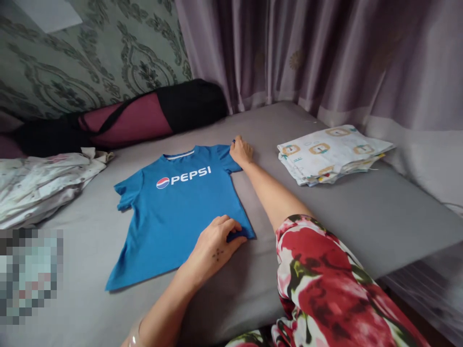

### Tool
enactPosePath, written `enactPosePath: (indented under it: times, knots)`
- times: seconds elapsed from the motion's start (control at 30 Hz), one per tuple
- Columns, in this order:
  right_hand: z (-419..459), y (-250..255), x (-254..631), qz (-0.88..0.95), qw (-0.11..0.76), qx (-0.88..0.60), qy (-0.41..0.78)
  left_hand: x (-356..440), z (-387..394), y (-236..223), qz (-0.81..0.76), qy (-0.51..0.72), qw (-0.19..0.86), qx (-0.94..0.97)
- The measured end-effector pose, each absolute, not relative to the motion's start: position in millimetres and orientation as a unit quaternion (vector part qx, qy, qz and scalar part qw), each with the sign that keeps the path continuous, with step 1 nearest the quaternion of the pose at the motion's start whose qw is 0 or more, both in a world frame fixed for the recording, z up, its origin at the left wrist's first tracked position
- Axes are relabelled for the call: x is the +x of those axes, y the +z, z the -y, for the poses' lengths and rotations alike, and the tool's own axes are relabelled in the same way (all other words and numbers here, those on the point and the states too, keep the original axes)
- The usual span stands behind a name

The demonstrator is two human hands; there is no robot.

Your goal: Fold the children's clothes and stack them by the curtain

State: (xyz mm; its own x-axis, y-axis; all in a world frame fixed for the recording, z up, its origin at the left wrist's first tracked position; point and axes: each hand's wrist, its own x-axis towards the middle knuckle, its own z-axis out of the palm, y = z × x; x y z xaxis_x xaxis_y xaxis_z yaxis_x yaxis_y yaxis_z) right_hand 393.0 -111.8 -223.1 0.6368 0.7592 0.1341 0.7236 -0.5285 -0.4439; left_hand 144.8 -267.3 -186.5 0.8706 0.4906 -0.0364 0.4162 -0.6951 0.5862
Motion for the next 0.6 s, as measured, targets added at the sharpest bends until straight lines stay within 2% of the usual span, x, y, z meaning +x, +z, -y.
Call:
enactPosePath:
  times: [0.17,0.43,0.6]
  knots:
    - [111,-223,398,0.429,0.239,-0.870,0.045,144,268,-178,-0.233,0.035,0.290,0.928]
    - [112,-223,397,0.419,0.245,-0.873,0.045,152,286,-164,-0.220,-0.089,0.148,0.960]
    - [111,-225,398,0.422,0.250,-0.871,0.044,155,286,-170,-0.228,-0.064,0.142,0.961]
